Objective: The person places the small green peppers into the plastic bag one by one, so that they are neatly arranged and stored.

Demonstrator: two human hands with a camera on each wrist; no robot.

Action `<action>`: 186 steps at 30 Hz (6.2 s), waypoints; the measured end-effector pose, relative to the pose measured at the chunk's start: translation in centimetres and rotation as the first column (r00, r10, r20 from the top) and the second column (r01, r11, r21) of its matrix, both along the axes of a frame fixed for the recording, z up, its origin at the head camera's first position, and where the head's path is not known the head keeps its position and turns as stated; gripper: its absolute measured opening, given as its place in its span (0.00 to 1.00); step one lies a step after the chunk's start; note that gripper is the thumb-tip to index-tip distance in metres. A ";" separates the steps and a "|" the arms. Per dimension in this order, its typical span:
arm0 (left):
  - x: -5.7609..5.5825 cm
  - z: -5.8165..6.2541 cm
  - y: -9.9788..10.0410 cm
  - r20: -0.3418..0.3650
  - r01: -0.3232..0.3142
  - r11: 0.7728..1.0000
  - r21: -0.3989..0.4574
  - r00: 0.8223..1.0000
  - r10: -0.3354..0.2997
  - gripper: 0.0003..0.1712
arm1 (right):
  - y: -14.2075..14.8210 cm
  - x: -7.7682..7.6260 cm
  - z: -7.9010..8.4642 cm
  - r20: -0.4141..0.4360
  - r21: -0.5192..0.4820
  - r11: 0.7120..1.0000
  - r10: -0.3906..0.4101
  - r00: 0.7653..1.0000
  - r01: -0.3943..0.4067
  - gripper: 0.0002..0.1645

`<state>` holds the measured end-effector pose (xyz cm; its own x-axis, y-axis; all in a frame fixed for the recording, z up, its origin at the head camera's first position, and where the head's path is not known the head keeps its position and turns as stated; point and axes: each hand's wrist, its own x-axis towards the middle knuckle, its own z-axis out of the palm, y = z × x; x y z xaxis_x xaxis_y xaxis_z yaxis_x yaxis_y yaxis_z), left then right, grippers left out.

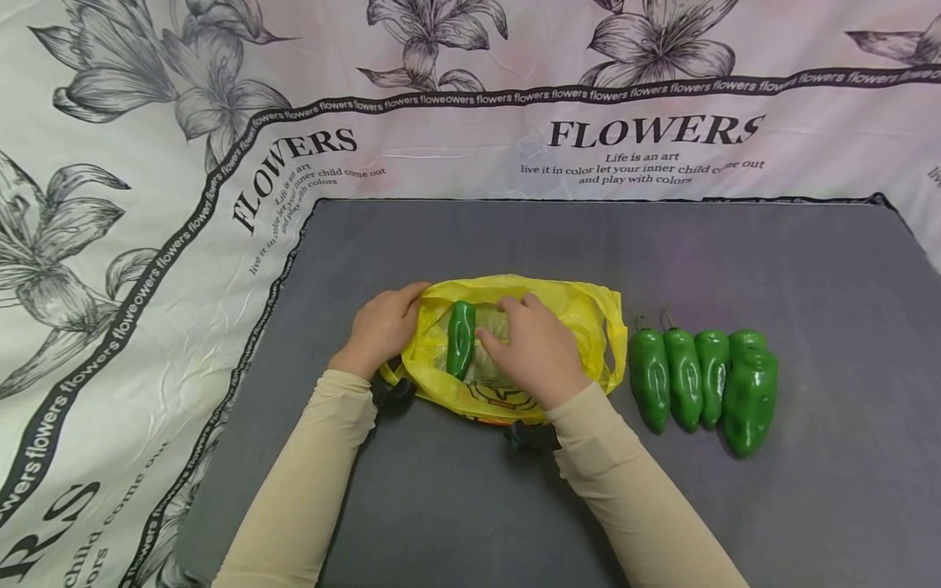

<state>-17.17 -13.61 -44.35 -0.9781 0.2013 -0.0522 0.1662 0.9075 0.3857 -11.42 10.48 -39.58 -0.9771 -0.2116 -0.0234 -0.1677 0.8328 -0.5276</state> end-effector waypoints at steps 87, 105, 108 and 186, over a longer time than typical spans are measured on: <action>-0.1 -0.4 0.3 0.001 -0.013 1.000 -0.011 1.000 0.013 0.25 | 11.6 4.4 0.9 -0.122 0.038 0.959 -0.274 0.954 0.280 0.27; -0.1 -0.3 0.2 -0.005 -0.015 1.000 -0.024 1.000 0.015 0.24 | 13.5 4.2 -0.7 -0.071 0.072 0.941 -0.327 0.942 0.332 0.30; 0.0 -0.3 0.2 -0.003 -0.016 1.000 -0.021 1.000 0.016 0.24 | 13.7 4.1 -1.0 -0.035 0.084 0.940 -0.328 0.944 0.330 0.32; -0.4 -0.1 0.3 0.002 -0.053 0.998 -0.023 0.999 0.053 0.25 | 13.7 3.7 -0.1 0.010 0.006 0.948 -0.317 0.948 0.317 0.44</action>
<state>-17.57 -13.31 -44.48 -0.9872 0.1480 -0.0588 0.1166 0.9236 0.3653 -7.69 24.23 -39.64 -0.9934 0.1095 -0.0342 0.1111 0.8445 -0.5240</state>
